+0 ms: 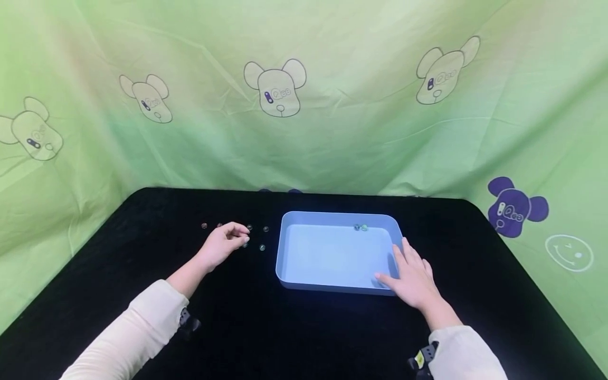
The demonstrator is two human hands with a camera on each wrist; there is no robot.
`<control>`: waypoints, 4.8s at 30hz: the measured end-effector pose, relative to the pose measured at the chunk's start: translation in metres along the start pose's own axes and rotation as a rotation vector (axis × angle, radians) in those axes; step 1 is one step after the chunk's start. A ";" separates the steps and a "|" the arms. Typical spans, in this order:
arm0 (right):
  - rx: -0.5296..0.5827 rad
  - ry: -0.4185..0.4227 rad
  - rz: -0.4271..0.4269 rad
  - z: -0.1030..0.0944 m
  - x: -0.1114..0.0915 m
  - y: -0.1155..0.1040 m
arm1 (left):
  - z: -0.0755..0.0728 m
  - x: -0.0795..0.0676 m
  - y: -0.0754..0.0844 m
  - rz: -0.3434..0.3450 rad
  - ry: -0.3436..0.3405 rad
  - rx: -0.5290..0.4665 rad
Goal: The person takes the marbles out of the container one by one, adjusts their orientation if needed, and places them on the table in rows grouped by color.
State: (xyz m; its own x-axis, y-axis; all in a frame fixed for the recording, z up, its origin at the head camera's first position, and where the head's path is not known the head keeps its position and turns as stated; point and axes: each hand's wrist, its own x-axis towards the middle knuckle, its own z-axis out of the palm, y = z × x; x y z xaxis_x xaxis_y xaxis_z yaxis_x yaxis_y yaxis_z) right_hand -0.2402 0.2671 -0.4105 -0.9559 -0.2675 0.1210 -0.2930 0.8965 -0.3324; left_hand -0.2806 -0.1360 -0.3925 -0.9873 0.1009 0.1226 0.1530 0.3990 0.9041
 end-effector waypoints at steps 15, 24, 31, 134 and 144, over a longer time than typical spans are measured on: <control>0.005 -0.004 -0.001 -0.001 0.001 0.000 | 0.043 -0.001 0.023 0.151 -0.090 -0.067; -0.008 0.015 -0.001 0.001 -0.003 0.000 | 0.072 0.003 0.033 0.171 -0.146 -0.059; -0.017 0.008 0.004 0.000 -0.001 0.000 | 0.099 0.014 0.047 0.150 -0.177 -0.073; -0.013 -0.017 0.075 -0.001 0.000 -0.007 | 0.213 0.094 0.069 0.104 -0.282 0.714; -0.015 -0.016 0.082 -0.001 0.000 -0.007 | 0.216 0.093 0.068 0.129 -0.281 0.776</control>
State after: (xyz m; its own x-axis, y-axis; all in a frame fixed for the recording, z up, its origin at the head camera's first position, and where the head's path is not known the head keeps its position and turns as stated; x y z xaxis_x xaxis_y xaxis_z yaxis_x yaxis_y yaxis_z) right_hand -0.2380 0.2608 -0.4075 -0.9770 -0.1980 0.0791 -0.2131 0.9207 -0.3270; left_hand -0.3530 0.0971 -0.4076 -0.9284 0.3716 0.0058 0.3514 0.8729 0.3385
